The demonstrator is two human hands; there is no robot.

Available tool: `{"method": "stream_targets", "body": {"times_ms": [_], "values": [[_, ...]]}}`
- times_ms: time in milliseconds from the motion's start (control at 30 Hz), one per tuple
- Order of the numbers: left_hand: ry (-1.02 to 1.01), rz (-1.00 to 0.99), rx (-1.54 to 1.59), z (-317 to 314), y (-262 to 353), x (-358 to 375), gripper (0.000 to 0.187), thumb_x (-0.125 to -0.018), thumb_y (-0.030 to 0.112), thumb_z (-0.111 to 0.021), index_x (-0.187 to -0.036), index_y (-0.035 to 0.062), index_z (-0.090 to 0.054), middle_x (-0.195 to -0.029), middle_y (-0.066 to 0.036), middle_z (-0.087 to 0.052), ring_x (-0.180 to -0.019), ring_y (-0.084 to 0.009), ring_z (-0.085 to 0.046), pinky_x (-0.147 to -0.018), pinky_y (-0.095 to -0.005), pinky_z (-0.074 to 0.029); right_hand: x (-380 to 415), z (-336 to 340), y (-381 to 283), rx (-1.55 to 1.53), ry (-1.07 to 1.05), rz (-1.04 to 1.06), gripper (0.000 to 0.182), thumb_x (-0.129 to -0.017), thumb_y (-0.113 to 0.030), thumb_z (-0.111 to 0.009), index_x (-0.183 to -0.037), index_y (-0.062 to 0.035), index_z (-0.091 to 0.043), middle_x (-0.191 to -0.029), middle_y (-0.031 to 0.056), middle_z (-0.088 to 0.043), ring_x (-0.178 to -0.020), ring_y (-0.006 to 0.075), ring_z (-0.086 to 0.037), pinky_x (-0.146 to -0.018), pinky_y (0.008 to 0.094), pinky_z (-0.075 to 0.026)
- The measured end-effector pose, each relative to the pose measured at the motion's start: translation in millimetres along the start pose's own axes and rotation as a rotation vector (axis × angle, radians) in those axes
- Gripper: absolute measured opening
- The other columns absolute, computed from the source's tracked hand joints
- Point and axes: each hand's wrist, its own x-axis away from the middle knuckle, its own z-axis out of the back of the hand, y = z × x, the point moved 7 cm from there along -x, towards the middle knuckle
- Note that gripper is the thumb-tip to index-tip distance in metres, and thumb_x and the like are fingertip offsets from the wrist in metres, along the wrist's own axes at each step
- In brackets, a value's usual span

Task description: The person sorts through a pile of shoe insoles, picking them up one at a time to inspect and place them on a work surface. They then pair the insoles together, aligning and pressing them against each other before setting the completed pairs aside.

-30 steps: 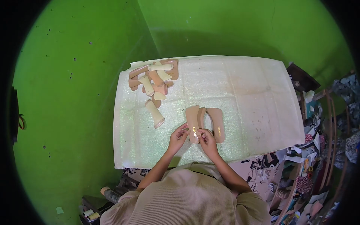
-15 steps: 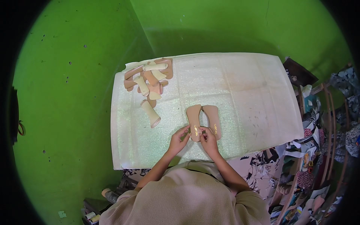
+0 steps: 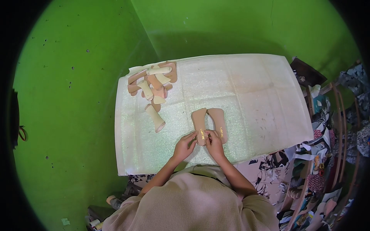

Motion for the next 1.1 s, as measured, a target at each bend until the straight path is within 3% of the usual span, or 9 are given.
{"method": "stream_targets", "body": {"times_ms": [200,300,400,500,600,733,1000,1100], "values": [[0.000,-0.031,-0.101,-1,4,3,0.037,-0.079,0.008,-0.057,-0.116,0.0046,-0.055,-0.119,-0.014,-0.054,-0.103,-0.0300,-0.055,-0.088,-0.0346,-0.044,0,-3,1,0.083,0.011,0.106,0.031,-0.078,0.007,-0.052,-0.108,-0.0002,-0.053,-0.100,0.0149,-0.051,-0.079,0.0227,-0.059,-0.064,0.0270,-0.050],[0.004,-0.077,-0.152,-2,5,3,0.036,-0.078,0.008,-0.058,-0.114,0.0046,-0.057,-0.120,-0.013,-0.054,-0.103,-0.0291,-0.055,-0.088,-0.0344,-0.044,1,-3,-8,0.215,0.030,0.201,0.031,-0.077,0.005,-0.052,-0.108,-0.0001,-0.053,-0.101,0.0169,-0.051,-0.083,0.0290,-0.058,-0.067,0.0317,-0.050],[0.007,-0.094,-0.172,-2,6,4,0.034,-0.078,0.007,-0.058,-0.112,0.0045,-0.058,-0.120,-0.013,-0.054,-0.102,-0.0289,-0.055,-0.088,-0.0345,-0.044,2,-3,-15,0.238,-0.014,0.164,0.031,-0.078,0.001,-0.050,-0.110,0.0004,-0.051,-0.103,0.0184,-0.051,-0.092,0.0366,-0.054,-0.079,0.0386,-0.045],[0.006,-0.094,-0.175,-1,8,4,0.034,-0.078,0.007,-0.058,-0.111,0.0043,-0.058,-0.121,-0.012,-0.053,-0.103,-0.0288,-0.055,-0.087,-0.0344,-0.044,2,-3,-14,0.241,0.000,0.189,0.032,-0.077,0.003,-0.053,-0.110,0.0006,-0.053,-0.101,0.0190,-0.052,-0.086,0.0337,-0.056,-0.072,0.0352,-0.048],[0.015,-0.099,-0.172,-2,7,4,0.034,-0.078,0.008,-0.058,-0.112,0.0051,-0.058,-0.122,-0.012,-0.053,-0.101,-0.0291,-0.055,-0.086,-0.0344,-0.045,1,-4,-10,0.219,-0.045,0.098,0.032,-0.078,0.000,-0.051,-0.110,0.0009,-0.052,-0.103,0.0179,-0.052,-0.092,0.0352,-0.054,-0.079,0.0383,-0.045],[-0.026,-0.022,-0.157,-6,1,6,0.034,-0.078,0.008,-0.058,-0.112,0.0071,-0.059,-0.124,-0.010,-0.052,-0.094,-0.0295,-0.057,-0.083,-0.0344,-0.046,1,-6,-11,0.234,-0.045,0.145,0.033,-0.077,0.002,-0.052,-0.111,0.0011,-0.052,-0.103,0.0181,-0.051,-0.091,0.0344,-0.055,-0.077,0.0372,-0.046],[-0.005,-0.079,-0.196,-4,5,6,0.032,-0.074,0.009,-0.062,-0.106,0.0073,-0.062,-0.123,-0.008,-0.053,-0.083,-0.0279,-0.056,-0.077,-0.0332,-0.047,1,-6,-14,0.305,-0.028,0.210,0.037,-0.075,0.003,-0.054,-0.111,0.0005,-0.053,-0.101,0.0192,-0.051,-0.088,0.0349,-0.055,-0.076,0.0367,-0.046],[-0.007,-0.080,-0.208,-6,2,6,0.032,-0.074,0.010,-0.063,-0.105,0.0079,-0.062,-0.123,-0.007,-0.053,-0.082,-0.0270,-0.056,-0.076,-0.0329,-0.047,0,-7,-14,0.288,-0.078,0.127,0.037,-0.075,0.003,-0.054,-0.111,0.0006,-0.053,-0.102,0.0191,-0.051,-0.089,0.0357,-0.054,-0.078,0.0376,-0.046]]}}
